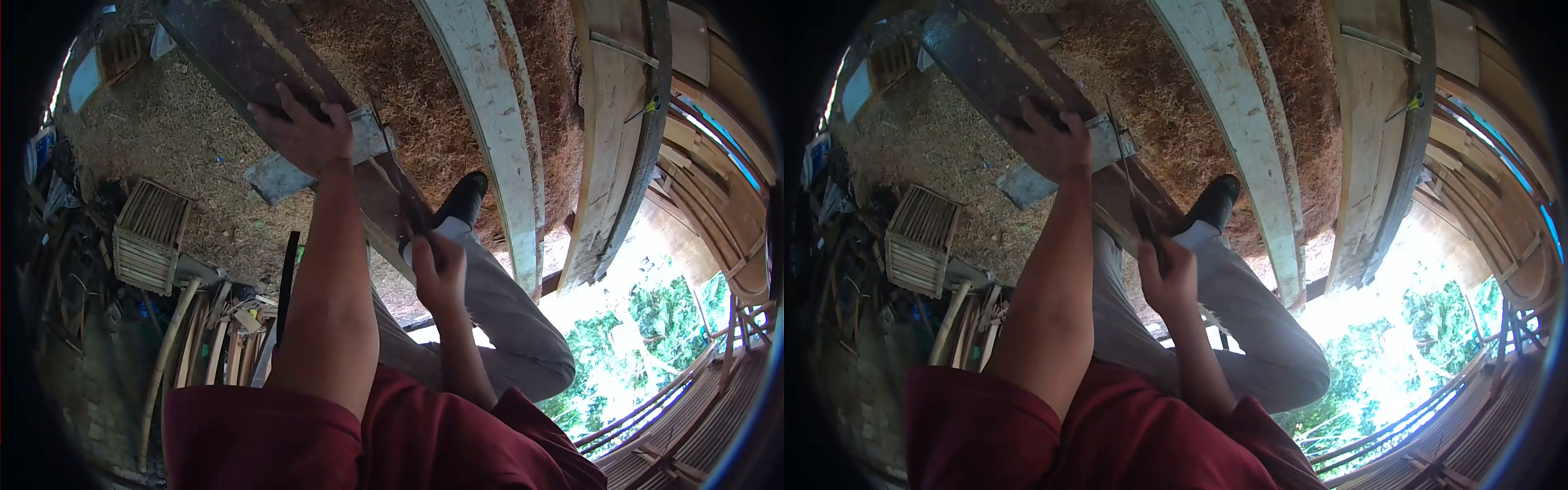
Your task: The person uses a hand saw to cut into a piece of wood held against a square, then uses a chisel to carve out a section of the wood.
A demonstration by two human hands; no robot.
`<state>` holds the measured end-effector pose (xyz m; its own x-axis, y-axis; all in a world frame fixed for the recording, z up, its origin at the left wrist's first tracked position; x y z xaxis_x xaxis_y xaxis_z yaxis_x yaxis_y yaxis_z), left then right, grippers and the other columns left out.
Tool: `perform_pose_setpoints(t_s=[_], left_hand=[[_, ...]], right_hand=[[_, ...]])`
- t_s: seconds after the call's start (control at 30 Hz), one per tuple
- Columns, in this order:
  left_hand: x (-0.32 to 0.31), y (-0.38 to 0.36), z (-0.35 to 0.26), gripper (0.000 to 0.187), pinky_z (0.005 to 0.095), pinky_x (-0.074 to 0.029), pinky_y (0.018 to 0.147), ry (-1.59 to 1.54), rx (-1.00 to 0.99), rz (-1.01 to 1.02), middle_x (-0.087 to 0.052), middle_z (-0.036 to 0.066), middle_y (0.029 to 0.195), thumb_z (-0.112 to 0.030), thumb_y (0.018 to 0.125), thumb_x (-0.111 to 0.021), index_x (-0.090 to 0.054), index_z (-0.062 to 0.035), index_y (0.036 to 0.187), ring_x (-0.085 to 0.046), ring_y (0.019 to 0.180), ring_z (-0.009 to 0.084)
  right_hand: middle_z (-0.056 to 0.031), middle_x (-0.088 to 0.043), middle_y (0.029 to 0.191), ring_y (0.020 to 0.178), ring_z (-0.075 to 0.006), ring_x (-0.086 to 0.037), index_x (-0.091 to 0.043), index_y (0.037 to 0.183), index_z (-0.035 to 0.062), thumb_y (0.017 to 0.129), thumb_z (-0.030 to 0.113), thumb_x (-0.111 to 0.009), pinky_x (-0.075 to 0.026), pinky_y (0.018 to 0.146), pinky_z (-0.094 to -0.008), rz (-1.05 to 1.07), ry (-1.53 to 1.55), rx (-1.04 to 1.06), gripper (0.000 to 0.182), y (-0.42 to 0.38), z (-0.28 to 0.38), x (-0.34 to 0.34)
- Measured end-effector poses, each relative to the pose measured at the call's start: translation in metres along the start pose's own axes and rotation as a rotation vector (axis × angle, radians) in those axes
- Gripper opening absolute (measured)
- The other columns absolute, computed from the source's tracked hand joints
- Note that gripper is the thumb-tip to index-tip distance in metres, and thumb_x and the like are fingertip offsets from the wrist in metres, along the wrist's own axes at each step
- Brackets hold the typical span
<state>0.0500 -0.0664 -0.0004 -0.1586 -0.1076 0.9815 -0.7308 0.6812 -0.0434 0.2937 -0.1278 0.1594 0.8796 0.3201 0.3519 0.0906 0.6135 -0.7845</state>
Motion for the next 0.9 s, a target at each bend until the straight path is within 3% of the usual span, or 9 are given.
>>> perform_pose_setpoints(t_s=[0.27,0.3,0.4,0.43,0.53,0.77,0.87,0.9], left_hand=[[-0.002,-0.001,0.0,0.08,0.0663,-0.044,0.119,0.054,-0.007,0.022,-0.019,0.038,0.172,-0.036,0.095,-0.06,-0.035,-0.0157,0.168,-0.032,0.156,0.0566],[-0.003,0.002,-0.002,0.08,0.0658,-0.044,0.12,0.052,-0.008,0.018,-0.018,0.038,0.172,-0.036,0.096,-0.059,-0.034,-0.0155,0.168,-0.032,0.157,0.0566],[0.0,-0.001,-0.001,0.08,0.0644,-0.045,0.12,0.06,-0.006,0.048,-0.017,0.039,0.172,-0.037,0.097,-0.058,-0.033,-0.0147,0.169,-0.031,0.157,0.0571],[-0.002,-0.001,0.001,0.08,0.0639,-0.046,0.119,0.059,0.001,0.064,-0.016,0.039,0.172,-0.038,0.097,-0.057,-0.033,-0.0142,0.169,-0.032,0.157,0.0575],[-0.003,0.001,-0.004,0.079,0.0633,-0.048,0.117,0.056,0.001,0.103,-0.014,0.04,0.172,-0.039,0.098,-0.056,-0.032,-0.0125,0.169,-0.032,0.156,0.0584],[-0.002,0.0,-0.004,0.08,0.0638,-0.051,0.113,0.072,0.014,0.152,-0.013,0.042,0.171,-0.04,0.1,-0.055,-0.029,-0.0078,0.169,-0.034,0.155,0.0591],[-0.002,0.001,-0.004,0.08,0.0638,-0.053,0.111,0.063,0.017,0.148,-0.014,0.044,0.169,-0.04,0.101,-0.054,-0.029,-0.0064,0.169,-0.035,0.154,0.0596],[-0.002,0.0,-0.005,0.08,0.0631,-0.053,0.111,0.067,0.014,0.148,-0.014,0.044,0.169,-0.041,0.101,-0.053,-0.029,-0.0062,0.168,-0.037,0.152,0.0599]], right_hand=[[-0.0139,-0.054,0.06,0.057,-0.0137,-0.046,-0.063,0.082,-0.0051,0.1,0.021,-0.07,-0.04,0.054,-0.0391,-0.08,0.067,0.105,0.032,0.039,0.005,-0.015],[-0.0166,-0.055,0.06,0.054,-0.0162,-0.051,-0.065,0.083,-0.0053,0.099,0.021,-0.071,-0.042,0.054,-0.0404,-0.045,0.087,-0.01,0.031,0.021,-0.005,-0.009],[-0.0193,-0.056,0.06,0.053,-0.0231,-0.058,-0.067,0.083,-0.0055,0.098,0.021,-0.071,-0.044,0.055,-0.0417,0.007,0.031,-0.016,0.031,-0.021,-0.001,0.014],[-0.0203,-0.057,0.06,0.052,-0.0288,-0.063,-0.068,0.08,-0.0048,0.096,0.02,-0.071,-0.046,0.055,-0.0426,0.02,-0.02,0.008,0.03,-0.016,-0.003,0.012],[-0.0189,-0.058,0.059,0.05,-0.0294,-0.062,-0.068,0.076,-0.0034,0.095,0.019,-0.07,-0.047,0.054,-0.0432,-0.093,-0.024,0.215,0.03,0.039,0.008,-0.015],[-0.0219,-0.058,0.061,0.052,-0.0388,-0.063,-0.066,0.075,-0.0021,0.093,0.024,-0.074,-0.048,0.055,-0.0474,0.07,0.075,-0.108,0.033,-0.023,-0.008,0.013],[-0.0114,-0.05,0.056,0.051,-0.0166,-0.047,-0.062,0.076,-0.0035,0.098,0.021,-0.071,-0.04,0.051,-0.0405,-0.044,0.031,0.092,0.034,0.017,0.002,-0.011],[-0.0108,-0.052,0.056,0.052,-0.016,-0.047,-0.063,0.077,-0.0037,0.097,0.02,-0.071,-0.041,0.052,-0.0404,-0.117,-0.012,0.211,0.032,0.033,0.008,-0.018]])
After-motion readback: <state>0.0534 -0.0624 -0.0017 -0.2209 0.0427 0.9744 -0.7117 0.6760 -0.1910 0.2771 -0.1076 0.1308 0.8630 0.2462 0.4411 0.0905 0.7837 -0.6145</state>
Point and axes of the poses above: each hand's wrist, its own y-axis towards the middle knuckle, its own x-axis out of the back of the hand, z = x × y, the point moved 8 cm from there along y, towards the middle knuckle
